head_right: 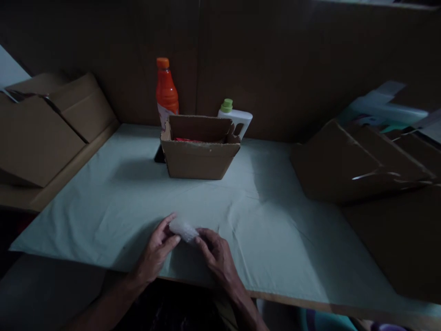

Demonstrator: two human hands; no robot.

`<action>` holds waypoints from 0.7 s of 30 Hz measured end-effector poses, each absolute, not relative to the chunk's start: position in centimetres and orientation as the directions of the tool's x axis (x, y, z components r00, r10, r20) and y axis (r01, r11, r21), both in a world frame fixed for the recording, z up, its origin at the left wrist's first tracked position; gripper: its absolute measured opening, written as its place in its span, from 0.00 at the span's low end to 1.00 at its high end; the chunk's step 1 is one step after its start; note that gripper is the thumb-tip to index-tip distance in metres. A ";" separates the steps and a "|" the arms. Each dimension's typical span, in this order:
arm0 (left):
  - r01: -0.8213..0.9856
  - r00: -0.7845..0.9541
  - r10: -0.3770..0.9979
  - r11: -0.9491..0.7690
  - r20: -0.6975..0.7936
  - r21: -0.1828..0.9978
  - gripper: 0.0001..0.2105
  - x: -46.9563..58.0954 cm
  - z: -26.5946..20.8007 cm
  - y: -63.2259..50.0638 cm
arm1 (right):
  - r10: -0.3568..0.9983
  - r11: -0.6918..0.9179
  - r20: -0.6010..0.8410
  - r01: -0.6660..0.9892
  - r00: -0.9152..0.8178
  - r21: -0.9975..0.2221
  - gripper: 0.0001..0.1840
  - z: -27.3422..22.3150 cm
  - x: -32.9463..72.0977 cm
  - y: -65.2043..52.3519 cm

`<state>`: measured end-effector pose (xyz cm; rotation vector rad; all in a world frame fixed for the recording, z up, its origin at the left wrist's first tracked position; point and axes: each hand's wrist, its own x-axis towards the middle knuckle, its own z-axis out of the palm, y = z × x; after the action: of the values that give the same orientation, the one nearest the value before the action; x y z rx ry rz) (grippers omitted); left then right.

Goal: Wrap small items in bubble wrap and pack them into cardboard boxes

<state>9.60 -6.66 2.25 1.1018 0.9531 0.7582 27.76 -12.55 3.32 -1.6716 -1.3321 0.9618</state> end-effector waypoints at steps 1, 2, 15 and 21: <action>0.017 0.416 0.880 0.246 -0.230 0.969 0.31 9.6 2.5 -6.6 | 0.982 -0.143 -0.077 0.407 0.174 -0.902 0.20 3.6 28.1 -12.7; 0.070 0.423 0.884 0.186 -0.198 0.980 0.30 9.5 2.8 -6.5 | 0.982 -0.127 -0.054 0.424 0.181 -0.897 0.22 3.9 28.5 -12.9; 0.214 0.740 0.612 -0.607 0.279 0.765 0.34 10.2 3.7 -4.2 | 1.000 -0.021 -0.021 0.546 0.006 -0.837 0.13 7.1 29.9 -11.8; 0.371 0.398 0.612 -0.789 0.684 0.490 0.28 9.7 10.9 6.2 | 0.999 -0.045 -0.046 0.687 0.017 -0.726 0.10 6.5 31.3 -12.0</action>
<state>9.72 6.25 10.92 2.3987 0.8642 1.3392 31.32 -12.03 6.54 -1.7847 -1.7196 0.7887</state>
